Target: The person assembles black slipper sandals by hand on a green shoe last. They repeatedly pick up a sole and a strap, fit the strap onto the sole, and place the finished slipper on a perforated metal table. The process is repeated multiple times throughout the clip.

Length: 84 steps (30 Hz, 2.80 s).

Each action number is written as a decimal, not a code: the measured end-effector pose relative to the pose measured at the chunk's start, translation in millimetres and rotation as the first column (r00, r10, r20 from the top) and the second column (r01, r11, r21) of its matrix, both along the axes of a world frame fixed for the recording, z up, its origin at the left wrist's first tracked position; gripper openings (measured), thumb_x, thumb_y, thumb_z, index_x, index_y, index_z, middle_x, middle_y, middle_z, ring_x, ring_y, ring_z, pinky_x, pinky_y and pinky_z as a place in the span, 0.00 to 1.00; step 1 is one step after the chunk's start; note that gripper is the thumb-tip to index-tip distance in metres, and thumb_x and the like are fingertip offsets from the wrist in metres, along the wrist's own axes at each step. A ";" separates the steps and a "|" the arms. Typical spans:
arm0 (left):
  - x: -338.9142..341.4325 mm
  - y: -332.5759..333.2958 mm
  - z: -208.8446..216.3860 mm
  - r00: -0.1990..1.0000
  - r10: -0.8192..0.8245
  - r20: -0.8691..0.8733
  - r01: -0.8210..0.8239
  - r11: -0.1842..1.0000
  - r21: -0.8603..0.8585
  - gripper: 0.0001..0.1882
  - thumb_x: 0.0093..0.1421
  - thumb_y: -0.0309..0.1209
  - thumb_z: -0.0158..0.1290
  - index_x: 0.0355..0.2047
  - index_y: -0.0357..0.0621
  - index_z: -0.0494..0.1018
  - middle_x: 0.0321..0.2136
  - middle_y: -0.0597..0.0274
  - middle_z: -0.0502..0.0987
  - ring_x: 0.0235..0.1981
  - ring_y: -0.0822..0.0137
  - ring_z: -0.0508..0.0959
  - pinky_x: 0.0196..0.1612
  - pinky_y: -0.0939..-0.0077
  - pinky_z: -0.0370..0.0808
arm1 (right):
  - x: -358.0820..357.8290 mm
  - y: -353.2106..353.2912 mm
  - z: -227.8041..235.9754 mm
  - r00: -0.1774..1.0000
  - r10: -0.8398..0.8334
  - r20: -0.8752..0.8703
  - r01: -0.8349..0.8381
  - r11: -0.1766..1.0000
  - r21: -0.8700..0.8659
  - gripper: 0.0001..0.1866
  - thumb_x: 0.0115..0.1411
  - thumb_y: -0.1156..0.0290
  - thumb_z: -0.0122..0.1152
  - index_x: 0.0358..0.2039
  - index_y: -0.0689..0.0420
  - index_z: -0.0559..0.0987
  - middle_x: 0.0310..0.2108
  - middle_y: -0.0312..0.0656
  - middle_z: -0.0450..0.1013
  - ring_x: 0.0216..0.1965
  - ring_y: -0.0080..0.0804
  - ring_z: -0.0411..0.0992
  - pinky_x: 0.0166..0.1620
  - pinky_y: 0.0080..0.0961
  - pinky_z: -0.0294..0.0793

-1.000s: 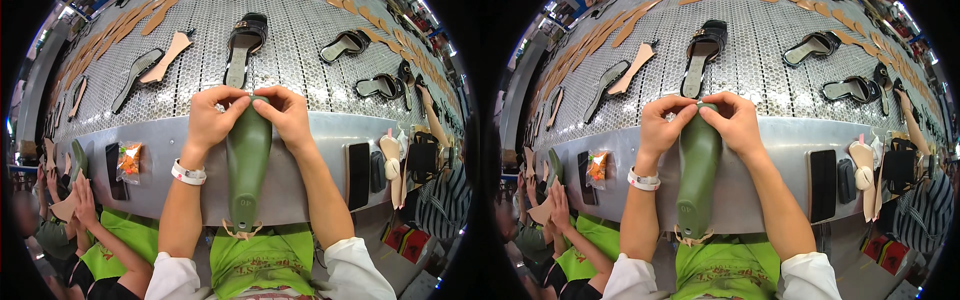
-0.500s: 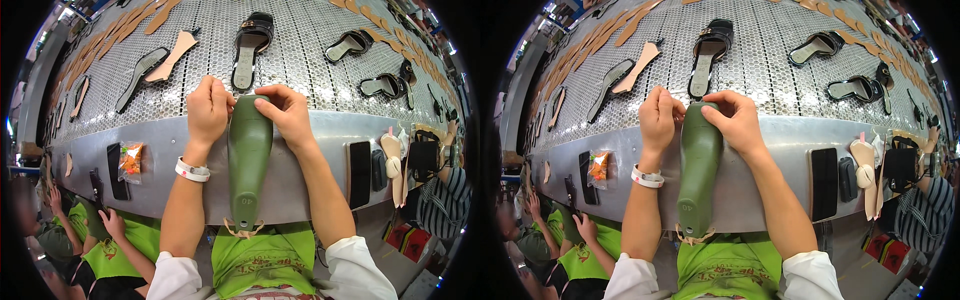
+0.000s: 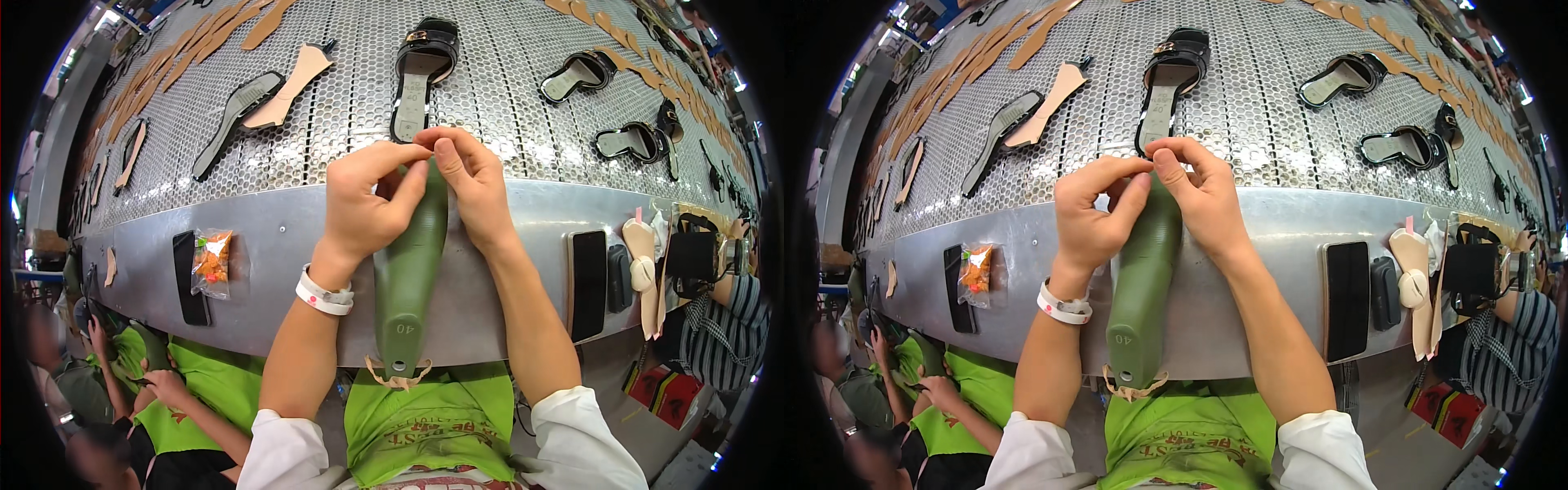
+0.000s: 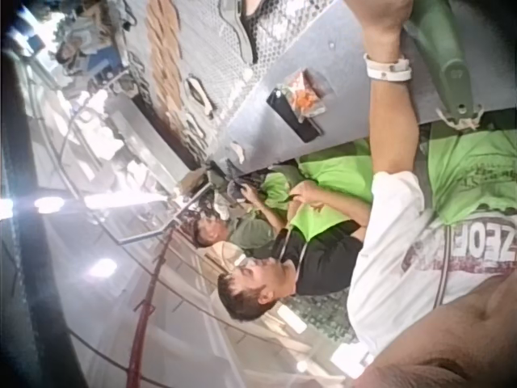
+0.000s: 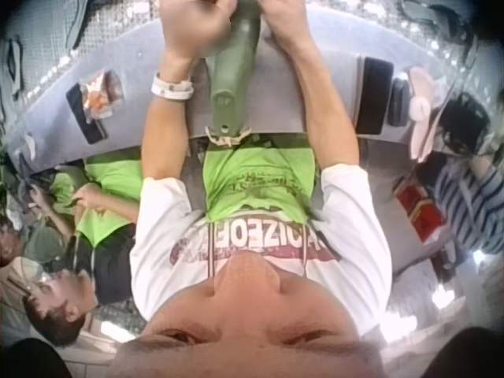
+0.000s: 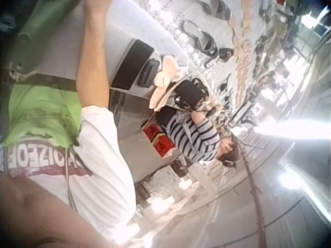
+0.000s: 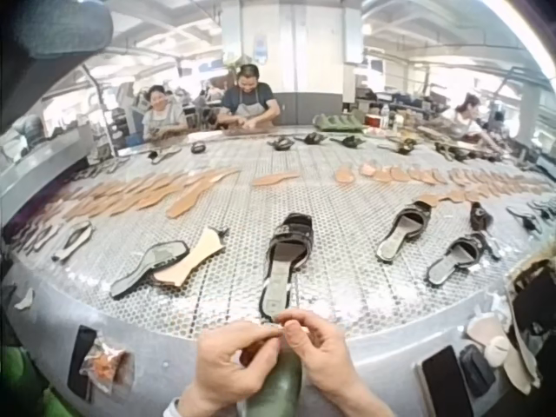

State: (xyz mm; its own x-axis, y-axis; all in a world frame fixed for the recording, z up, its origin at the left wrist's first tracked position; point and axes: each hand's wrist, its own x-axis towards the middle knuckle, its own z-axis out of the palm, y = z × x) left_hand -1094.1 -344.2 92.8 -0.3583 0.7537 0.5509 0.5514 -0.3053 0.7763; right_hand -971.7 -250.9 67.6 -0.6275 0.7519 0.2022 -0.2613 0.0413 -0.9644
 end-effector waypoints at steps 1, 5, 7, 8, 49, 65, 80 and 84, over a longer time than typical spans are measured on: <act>0.1 -0.5 -0.5 1.000 0.001 0.005 -0.001 1.000 0.009 0.05 0.53 0.22 0.59 0.31 0.37 0.80 0.20 0.62 0.77 0.15 0.77 0.71 0.19 0.82 0.64 | -1.2 -0.5 -1.2 1.000 -0.012 -0.014 0.012 1.000 0.029 0.16 0.66 0.61 0.58 0.43 0.62 0.78 0.38 0.37 0.75 0.37 0.19 0.71 0.38 0.16 0.70; -5.1 -4.5 -3.8 0.999 -0.009 0.034 0.008 1.000 0.024 0.04 0.53 0.22 0.59 0.31 0.38 0.80 0.19 0.63 0.77 0.14 0.78 0.70 0.18 0.82 0.63 | -7.9 -5.4 -0.9 1.000 -0.003 -0.015 0.004 0.999 0.044 0.16 0.66 0.61 0.59 0.43 0.62 0.78 0.38 0.38 0.75 0.36 0.21 0.72 0.38 0.19 0.72; -7.4 -5.7 -4.9 0.998 -0.015 0.055 0.013 1.000 0.021 0.04 0.53 0.22 0.59 0.30 0.37 0.80 0.18 0.63 0.77 0.13 0.78 0.70 0.18 0.82 0.63 | -8.4 -7.6 -0.3 1.000 -0.005 0.005 0.005 1.000 0.031 0.16 0.65 0.61 0.59 0.43 0.62 0.78 0.38 0.38 0.76 0.37 0.22 0.73 0.39 0.21 0.73; -7.2 -5.5 -5.2 0.998 -0.015 0.067 0.013 1.000 0.018 0.04 0.53 0.22 0.59 0.30 0.37 0.80 0.18 0.63 0.77 0.13 0.78 0.71 0.18 0.82 0.63 | -8.7 -8.1 -0.3 1.000 -0.016 0.004 0.016 0.999 0.034 0.16 0.65 0.61 0.60 0.43 0.62 0.78 0.38 0.38 0.76 0.37 0.22 0.73 0.39 0.22 0.73; -46.3 -32.0 -12.5 0.892 -0.071 0.446 0.057 0.997 0.045 0.09 0.58 0.26 0.48 0.21 0.38 0.70 0.15 0.68 0.72 0.15 0.81 0.67 0.18 0.85 0.61 | -40.9 -35.1 4.5 0.993 0.007 -0.115 -0.011 0.999 -0.037 0.21 0.69 0.55 0.52 0.45 0.62 0.77 0.43 0.42 0.76 0.43 0.25 0.72 0.46 0.24 0.72; -88.8 -31.6 -21.6 0.849 0.181 0.496 -0.136 0.983 -0.125 0.11 0.64 0.32 0.55 0.30 0.36 0.79 0.21 0.66 0.77 0.17 0.81 0.71 0.21 0.86 0.63 | -53.2 -35.9 7.3 0.934 0.200 -0.297 -0.308 0.870 -0.384 0.34 0.69 0.41 0.37 0.52 0.61 0.73 0.49 0.46 0.72 0.55 0.35 0.65 0.58 0.33 0.64; -139.8 -32.9 -30.1 0.901 0.417 -0.122 -0.434 0.846 -0.311 0.10 0.57 0.30 0.57 0.33 0.34 0.79 0.24 0.60 0.81 0.23 0.73 0.78 0.28 0.77 0.73 | -68.9 -35.8 -2.8 0.963 -0.184 -0.195 0.065 0.864 -0.498 0.18 0.72 0.58 0.41 0.27 0.53 0.70 0.28 0.41 0.76 0.31 0.26 0.72 0.37 0.26 0.70; -174.6 8.7 -26.5 0.811 0.336 -0.478 -0.456 0.876 -0.159 0.18 0.56 0.36 0.57 0.41 0.33 0.76 0.34 0.46 0.80 0.39 0.54 0.80 0.43 0.64 0.76 | -76.5 -42.2 2.8 0.970 -0.201 -0.134 0.110 0.862 -0.495 0.24 0.72 0.54 0.42 0.21 0.53 0.69 0.23 0.39 0.75 0.26 0.23 0.69 0.34 0.23 0.68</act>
